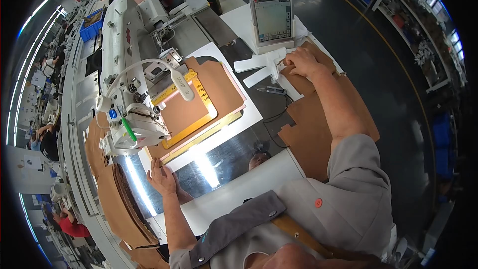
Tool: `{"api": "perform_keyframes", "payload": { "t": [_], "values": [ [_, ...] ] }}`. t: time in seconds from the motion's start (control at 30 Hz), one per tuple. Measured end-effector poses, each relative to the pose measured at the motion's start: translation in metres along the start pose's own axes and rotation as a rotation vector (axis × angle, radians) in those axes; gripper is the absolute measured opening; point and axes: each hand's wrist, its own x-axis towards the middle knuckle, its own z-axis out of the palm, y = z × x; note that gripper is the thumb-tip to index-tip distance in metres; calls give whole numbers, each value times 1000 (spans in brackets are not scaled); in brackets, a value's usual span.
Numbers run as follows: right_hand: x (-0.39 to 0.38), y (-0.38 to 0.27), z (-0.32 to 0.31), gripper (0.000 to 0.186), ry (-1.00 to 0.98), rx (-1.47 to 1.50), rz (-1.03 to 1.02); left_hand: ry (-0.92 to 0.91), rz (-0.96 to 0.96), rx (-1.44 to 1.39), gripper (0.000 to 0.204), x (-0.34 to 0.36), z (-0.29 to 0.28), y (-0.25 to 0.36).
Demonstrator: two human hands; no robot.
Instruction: Operating an industrial sewing machine to stitch leather panels for bags.
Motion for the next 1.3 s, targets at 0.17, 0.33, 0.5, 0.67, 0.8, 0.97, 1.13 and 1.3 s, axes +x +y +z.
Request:
{"api": "perform_keyframes", "payload": {
  "t": [0.17,0.33,0.5,0.67,0.8,0.97,1.13,1.3],
  "values": [
    [-33,19,-19,24,237,136,-35,33,91,126,39,-3,-8,12],
    [-84,-35,-87,17,430,229,-179,92,143,-316,32,-9,-26,93],
    [-131,-121,-126,14,566,328,-406,-227,340,-794,64,8,-67,202],
    [-123,-207,-123,11,141,582,-823,-233,353,-926,71,14,-94,236],
    [-84,-239,-90,13,58,715,-831,-713,-63,-992,38,1,-80,210],
    [-16,-282,-27,22,-35,728,-586,-590,-437,-1283,26,-22,-7,158],
    [42,-313,32,19,41,704,-527,-586,-729,-1385,26,-3,5,137],
    [74,-332,54,16,66,699,-584,-634,-693,-1322,30,7,10,121]
  ]
}}
